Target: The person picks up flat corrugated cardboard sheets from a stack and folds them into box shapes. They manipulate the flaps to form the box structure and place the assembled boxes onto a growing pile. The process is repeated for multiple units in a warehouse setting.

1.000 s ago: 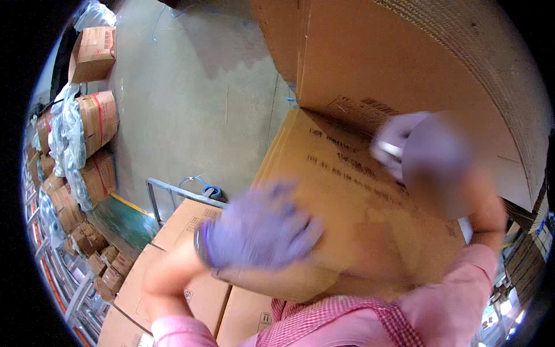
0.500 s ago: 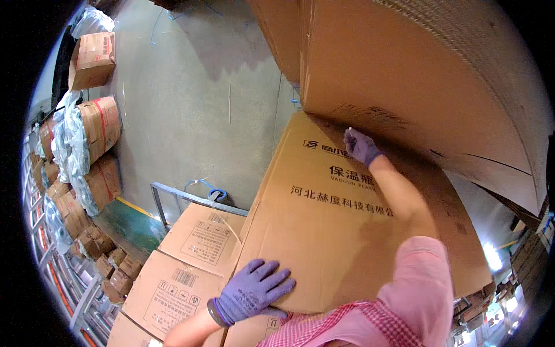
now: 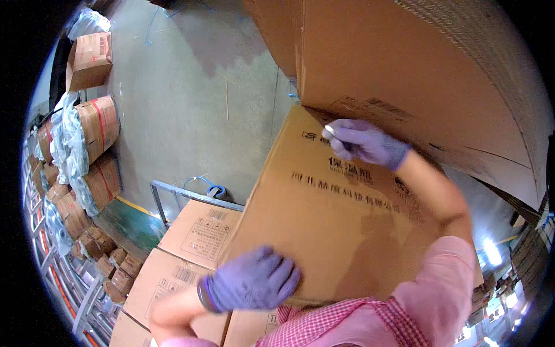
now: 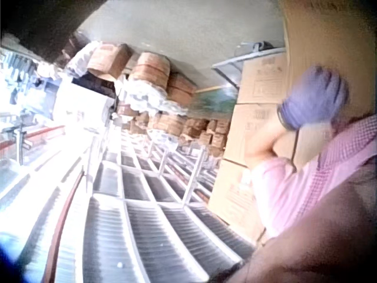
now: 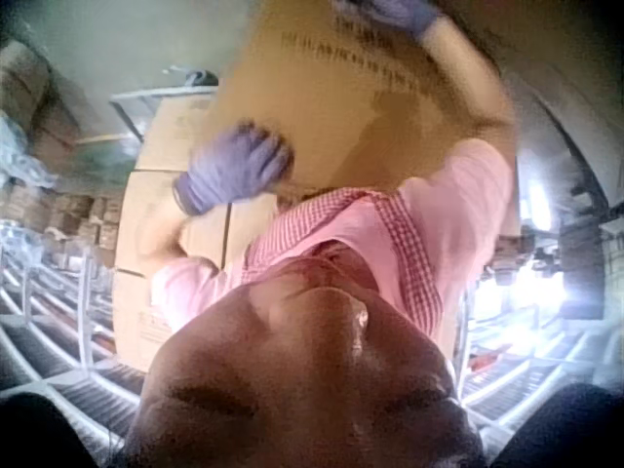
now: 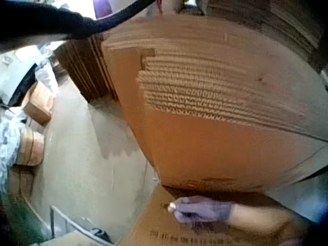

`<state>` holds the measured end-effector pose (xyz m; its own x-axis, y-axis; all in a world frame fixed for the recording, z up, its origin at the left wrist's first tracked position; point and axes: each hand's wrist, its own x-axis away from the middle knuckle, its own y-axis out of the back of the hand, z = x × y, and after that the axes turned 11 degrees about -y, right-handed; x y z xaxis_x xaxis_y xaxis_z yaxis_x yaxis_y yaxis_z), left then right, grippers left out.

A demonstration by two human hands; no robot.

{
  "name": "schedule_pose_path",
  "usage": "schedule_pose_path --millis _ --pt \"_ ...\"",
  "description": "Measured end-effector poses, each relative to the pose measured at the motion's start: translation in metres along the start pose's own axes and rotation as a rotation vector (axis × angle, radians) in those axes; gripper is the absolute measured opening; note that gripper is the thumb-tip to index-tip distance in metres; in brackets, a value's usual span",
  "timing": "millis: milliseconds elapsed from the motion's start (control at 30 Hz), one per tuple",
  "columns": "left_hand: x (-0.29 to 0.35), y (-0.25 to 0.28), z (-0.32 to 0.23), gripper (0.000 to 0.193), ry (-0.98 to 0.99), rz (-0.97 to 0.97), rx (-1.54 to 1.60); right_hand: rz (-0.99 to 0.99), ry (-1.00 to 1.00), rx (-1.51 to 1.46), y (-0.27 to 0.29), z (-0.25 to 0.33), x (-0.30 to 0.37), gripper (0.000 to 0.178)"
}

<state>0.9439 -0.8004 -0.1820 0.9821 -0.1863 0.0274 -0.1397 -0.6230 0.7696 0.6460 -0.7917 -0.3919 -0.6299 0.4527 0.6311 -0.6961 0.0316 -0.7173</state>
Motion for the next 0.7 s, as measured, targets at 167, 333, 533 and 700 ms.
schedule_pose_path --millis 167,333,533,700 --pt "-0.09 0.097 0.092 0.053 0.056 -0.189 -0.511 -0.02 0.163 0.645 -0.143 0.136 0.197 0.021" --pt "-0.102 0.101 0.067 0.078 0.121 -0.541 -0.421 -0.146 0.158 0.94 -0.145 0.093 0.243 0.017" --pt "-0.06 0.047 0.023 0.057 0.391 -0.182 -0.366 0.128 -0.247 0.624 -0.11 0.075 0.231 0.028" --pt "-0.029 0.019 -0.017 0.039 0.324 -0.167 -0.132 -0.046 -0.206 0.318 -0.075 0.07 0.211 0.03"
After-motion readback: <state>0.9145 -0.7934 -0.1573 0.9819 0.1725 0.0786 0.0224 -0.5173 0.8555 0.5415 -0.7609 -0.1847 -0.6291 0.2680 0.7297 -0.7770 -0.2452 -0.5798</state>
